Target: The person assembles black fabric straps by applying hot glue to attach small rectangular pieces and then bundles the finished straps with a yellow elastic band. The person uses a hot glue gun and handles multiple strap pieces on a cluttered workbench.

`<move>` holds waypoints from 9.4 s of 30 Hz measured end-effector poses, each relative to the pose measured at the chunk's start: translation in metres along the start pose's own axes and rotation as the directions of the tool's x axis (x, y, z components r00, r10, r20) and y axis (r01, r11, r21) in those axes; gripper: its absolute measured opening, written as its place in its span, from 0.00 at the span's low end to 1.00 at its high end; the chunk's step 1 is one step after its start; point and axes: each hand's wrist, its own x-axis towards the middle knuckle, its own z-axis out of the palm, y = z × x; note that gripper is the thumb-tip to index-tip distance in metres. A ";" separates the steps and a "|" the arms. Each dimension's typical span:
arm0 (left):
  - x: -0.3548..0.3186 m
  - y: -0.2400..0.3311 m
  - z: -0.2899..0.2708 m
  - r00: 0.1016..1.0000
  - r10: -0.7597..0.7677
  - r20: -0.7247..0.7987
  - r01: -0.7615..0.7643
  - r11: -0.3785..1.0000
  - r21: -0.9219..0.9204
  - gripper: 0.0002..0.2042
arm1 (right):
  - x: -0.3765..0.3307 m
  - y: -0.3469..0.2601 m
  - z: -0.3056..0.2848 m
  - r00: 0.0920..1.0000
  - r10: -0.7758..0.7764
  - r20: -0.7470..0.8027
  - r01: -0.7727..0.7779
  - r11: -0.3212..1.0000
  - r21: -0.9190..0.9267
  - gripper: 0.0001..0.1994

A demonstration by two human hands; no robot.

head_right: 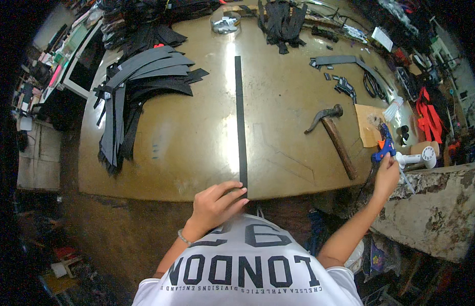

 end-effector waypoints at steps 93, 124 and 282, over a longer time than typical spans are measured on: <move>-0.010 0.015 -0.033 0.887 -0.191 0.421 0.370 0.839 -0.399 0.06 | -0.097 -0.212 0.015 0.332 -0.722 0.607 -0.608 0.328 0.723 0.14; 0.023 0.035 -0.044 0.883 0.217 0.417 0.060 0.828 -0.558 0.06 | -0.105 -0.240 0.067 0.325 -0.751 0.574 0.337 0.659 0.672 0.15; 0.009 0.025 -0.006 0.999 -0.022 -0.034 0.021 0.999 -0.028 0.10 | 0.281 -0.132 0.200 0.741 -0.093 0.665 0.265 0.950 -0.163 0.19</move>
